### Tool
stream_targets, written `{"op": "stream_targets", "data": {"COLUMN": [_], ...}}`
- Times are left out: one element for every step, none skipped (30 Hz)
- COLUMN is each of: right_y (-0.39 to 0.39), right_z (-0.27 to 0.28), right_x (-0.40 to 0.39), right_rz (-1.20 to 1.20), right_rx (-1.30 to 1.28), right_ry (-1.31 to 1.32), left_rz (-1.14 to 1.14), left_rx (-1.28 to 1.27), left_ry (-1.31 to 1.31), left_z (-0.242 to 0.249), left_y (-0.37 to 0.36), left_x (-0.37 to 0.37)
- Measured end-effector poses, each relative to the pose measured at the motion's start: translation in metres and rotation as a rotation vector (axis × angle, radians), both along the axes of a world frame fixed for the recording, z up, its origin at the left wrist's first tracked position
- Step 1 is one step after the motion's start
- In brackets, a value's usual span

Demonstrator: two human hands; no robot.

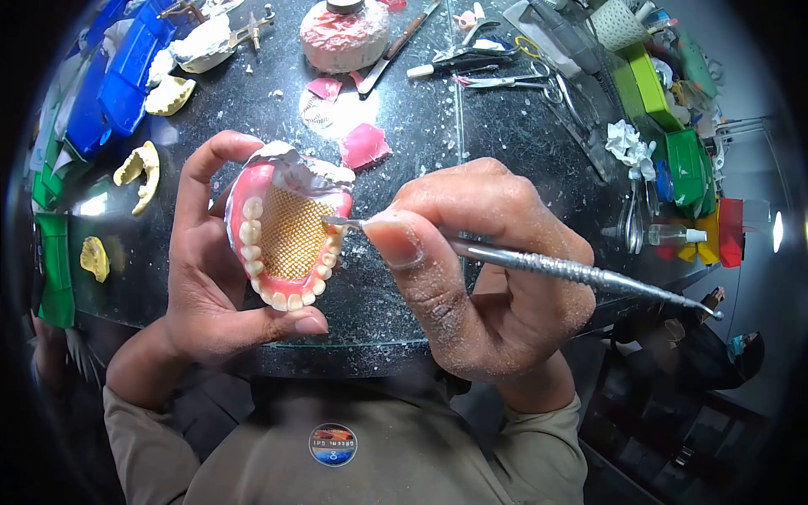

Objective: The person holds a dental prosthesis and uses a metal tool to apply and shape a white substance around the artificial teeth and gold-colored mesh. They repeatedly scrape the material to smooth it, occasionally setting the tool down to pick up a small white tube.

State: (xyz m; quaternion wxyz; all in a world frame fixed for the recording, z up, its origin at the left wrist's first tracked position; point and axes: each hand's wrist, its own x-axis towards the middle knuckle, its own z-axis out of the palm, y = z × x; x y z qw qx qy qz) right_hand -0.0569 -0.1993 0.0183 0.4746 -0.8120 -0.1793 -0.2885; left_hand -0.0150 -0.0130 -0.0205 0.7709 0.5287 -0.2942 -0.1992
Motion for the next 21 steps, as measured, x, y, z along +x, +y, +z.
{"op": "stream_targets", "data": {"right_y": [0.0,0.0002,0.0002,0.0002,-0.0002,-0.0002,-0.0002,0.0001,0.0002,0.0003,0.0004,0.0005,0.0005,0.0006,0.0005,0.0004,0.0002,0.0,-0.0001,-0.0003,-0.0005], "right_z": [-0.0001,0.0002,0.0007,0.0012,0.0018,0.0017,0.0017,0.0012,0.0011,0.001,0.0011,0.001,0.0009,0.0006,0.0006,0.0005,0.0006,0.0004,0.0002,-0.0002,-0.0003], "right_x": [0.0,-0.0003,-0.0002,-0.0002,-0.0001,0.0001,0.0003,0.0006,0.0006,0.0007,0.0006,0.0006,0.0005,0.0005,0.0006,0.0007,0.001,0.001,0.001,0.0009,0.001], "right_rz": [-0.001,-0.002,-0.004,-0.005,-0.006,-0.007,-0.008,-0.007,-0.007,-0.007,-0.007,-0.006,-0.005,-0.004,-0.002,0.0,0.003,0.004,0.004,0.002,0.001], "right_rx": [0.001,0.004,0.002,-0.001,-0.009,-0.012,-0.014,-0.011,-0.008,-0.005,-0.002,0.0,0.003,0.004,0.004,0.004,0.002,0.002,0.003,0.005,0.006], "right_ry": [0.001,0.005,0.004,0.003,-0.002,-0.008,-0.013,-0.019,-0.02,-0.021,-0.018,-0.017,-0.016,-0.018,-0.02,-0.022,-0.024,-0.026,-0.027,-0.029,-0.03], "left_rz": [0.001,0.002,0.003,0.001,-0.001,-0.003,-0.003,-0.003,-0.003,-0.003,-0.003,-0.003,-0.002,-0.001,0.0,0.001,0.002,0.003,0.005,0.007,0.009], "left_rx": [0.0,-0.001,-0.002,0.003,0.008,0.013,0.014,0.015,0.016,0.012,0.008,0.005,0.006,0.008,0.01,0.012,0.014,0.017,0.016,0.016,0.015], "left_ry": [0.002,0.004,0.005,0.002,-0.001,-0.004,-0.001,0.001,0.004,0.009,0.013,0.017,0.012,0.006,0.001,0.001,0.001,0.001,0.0,-0.001,-0.002], "left_z": [0.0001,0.0002,0.0004,0.0003,0.0002,0.0,0.0002,0.0005,0.0007,0.0006,0.0003,0.0002,0.0002,0.0003,0.0005,0.0007,0.0009,0.001,0.0007,0.0003,0.0001], "left_y": [0.0,-0.0001,-0.0002,0.0,0.0004,0.0006,0.0007,0.0007,0.0007,0.0007,0.0006,0.0005,0.0005,0.0005,0.0004,0.0004,0.0005,0.0006,0.0005,0.0003,0.0001], "left_x": [-0.0001,-0.0004,-0.0004,-0.0002,0.0002,0.0004,0.0004,0.0003,0.0002,0.0,-0.0001,-0.0002,-0.0001,0.0001,0.0002,0.0002,0.0002,0.0001,-0.0001,-0.0002,-0.0003]}}
